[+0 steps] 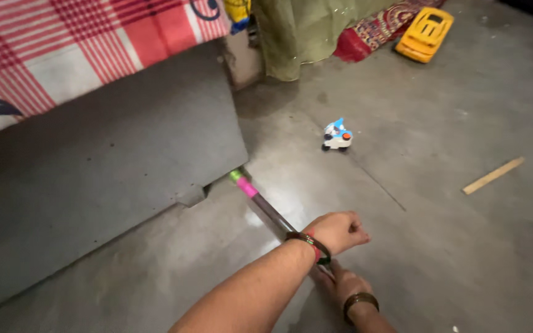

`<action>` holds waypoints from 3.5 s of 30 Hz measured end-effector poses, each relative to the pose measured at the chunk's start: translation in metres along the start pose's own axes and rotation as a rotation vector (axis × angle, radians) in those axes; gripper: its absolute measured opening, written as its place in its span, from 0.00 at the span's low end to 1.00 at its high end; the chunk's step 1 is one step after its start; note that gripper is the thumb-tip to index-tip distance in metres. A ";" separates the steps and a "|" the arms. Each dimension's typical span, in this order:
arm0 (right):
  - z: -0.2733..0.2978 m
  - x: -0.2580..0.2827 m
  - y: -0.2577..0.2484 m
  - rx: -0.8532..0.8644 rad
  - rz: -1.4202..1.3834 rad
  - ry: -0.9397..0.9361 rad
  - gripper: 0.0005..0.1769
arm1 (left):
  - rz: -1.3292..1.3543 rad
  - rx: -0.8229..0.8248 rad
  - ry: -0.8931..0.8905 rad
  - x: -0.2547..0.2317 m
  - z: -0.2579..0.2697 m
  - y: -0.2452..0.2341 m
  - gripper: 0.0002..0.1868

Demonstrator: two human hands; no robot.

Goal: The person sweeps the floor of a bedroom using a broom with a pink handle. They move a yellow toy car and a small blue toy figure out of the way to clean the area around a bed and a cot.

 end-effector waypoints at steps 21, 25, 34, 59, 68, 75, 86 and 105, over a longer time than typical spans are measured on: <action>-0.147 0.044 0.062 0.059 0.123 0.008 0.25 | 0.140 -0.332 -0.026 0.070 -0.033 -0.075 0.12; -0.139 0.021 0.051 0.020 -0.003 0.109 0.29 | 0.119 -0.357 0.066 0.059 -0.029 -0.068 0.11; -0.104 0.009 0.036 0.065 0.050 0.066 0.35 | 0.152 -0.301 -0.019 0.041 -0.028 -0.058 0.13; -0.133 0.057 -0.013 0.052 -0.095 -0.050 0.34 | 0.231 -0.426 0.241 -0.002 -0.011 -0.057 0.07; -0.035 0.023 -0.084 0.099 -0.135 -0.064 0.33 | 0.304 -0.379 0.059 -0.108 0.006 -0.079 0.07; 0.067 0.043 -0.219 0.168 -0.163 -0.093 0.33 | 0.324 -0.271 0.034 -0.254 0.049 -0.158 0.08; 0.226 0.068 -0.429 0.199 -0.238 -0.009 0.33 | 0.376 -0.041 0.212 -0.490 0.111 -0.236 0.09; 0.217 0.123 -0.622 0.096 -0.274 0.052 0.32 | 0.261 0.161 0.300 -0.564 0.052 -0.387 0.12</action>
Point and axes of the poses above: each hand's wrist, its own z-axis away from the middle knuckle, its own y-axis out of the palm, x = y × z, the point moved 6 cm from there along -z, towards the middle knuckle, and after that the axes turned 5 degrees about -x, right-handed, at the moved point
